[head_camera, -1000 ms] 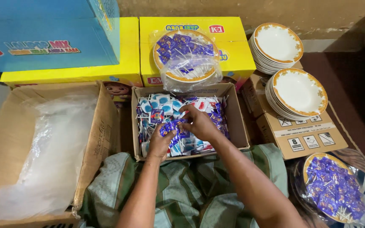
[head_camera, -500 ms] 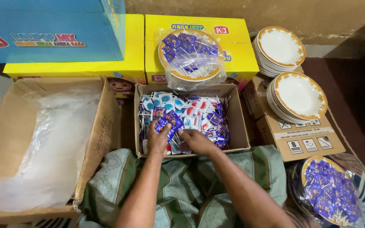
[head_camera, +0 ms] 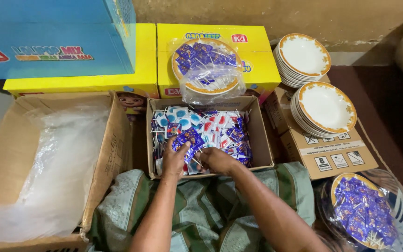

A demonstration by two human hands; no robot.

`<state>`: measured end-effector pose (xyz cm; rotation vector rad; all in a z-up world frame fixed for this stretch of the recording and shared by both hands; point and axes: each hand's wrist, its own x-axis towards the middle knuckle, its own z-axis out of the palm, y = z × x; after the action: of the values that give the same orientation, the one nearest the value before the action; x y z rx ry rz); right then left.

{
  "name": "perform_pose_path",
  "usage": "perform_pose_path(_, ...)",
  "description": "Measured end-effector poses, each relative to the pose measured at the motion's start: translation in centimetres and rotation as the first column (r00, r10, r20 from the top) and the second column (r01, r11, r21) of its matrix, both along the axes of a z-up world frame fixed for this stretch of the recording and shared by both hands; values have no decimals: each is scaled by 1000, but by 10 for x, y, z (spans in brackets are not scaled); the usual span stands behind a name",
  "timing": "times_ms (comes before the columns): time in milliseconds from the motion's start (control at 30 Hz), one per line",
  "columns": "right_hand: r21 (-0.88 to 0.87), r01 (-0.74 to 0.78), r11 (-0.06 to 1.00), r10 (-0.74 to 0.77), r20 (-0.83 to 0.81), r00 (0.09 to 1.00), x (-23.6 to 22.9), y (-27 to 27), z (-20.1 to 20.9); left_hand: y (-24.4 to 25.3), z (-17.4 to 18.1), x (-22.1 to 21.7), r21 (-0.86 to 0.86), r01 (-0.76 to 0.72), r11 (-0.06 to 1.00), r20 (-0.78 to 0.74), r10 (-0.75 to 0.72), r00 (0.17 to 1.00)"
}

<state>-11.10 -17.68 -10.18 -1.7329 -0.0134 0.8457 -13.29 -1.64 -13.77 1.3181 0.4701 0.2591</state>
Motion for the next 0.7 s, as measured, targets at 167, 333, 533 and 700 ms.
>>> perform_pose_path(167, 43, -22, 999, 23, -23, 999, 0, -8, -4, 7, -20, 8, -146, 86, 985, 11, -86, 996)
perform_pose_path(333, 106, -4, 994, 3, 8, 1000, 2, -31, -1, -1, 2, 7, -233, 200, 952, 65, -190, 980)
perform_pose_path(533, 208, 174, 962, -177, -5, 984, 6, -61, 56, 18, 63, 45, 71, 223, 972, 65, -228, 972)
perform_pose_path(700, 255, 324, 911, -322, -50, 945, 29, -65, 114, 36, 112, 108, 821, -66, 567, 220, -207, 953)
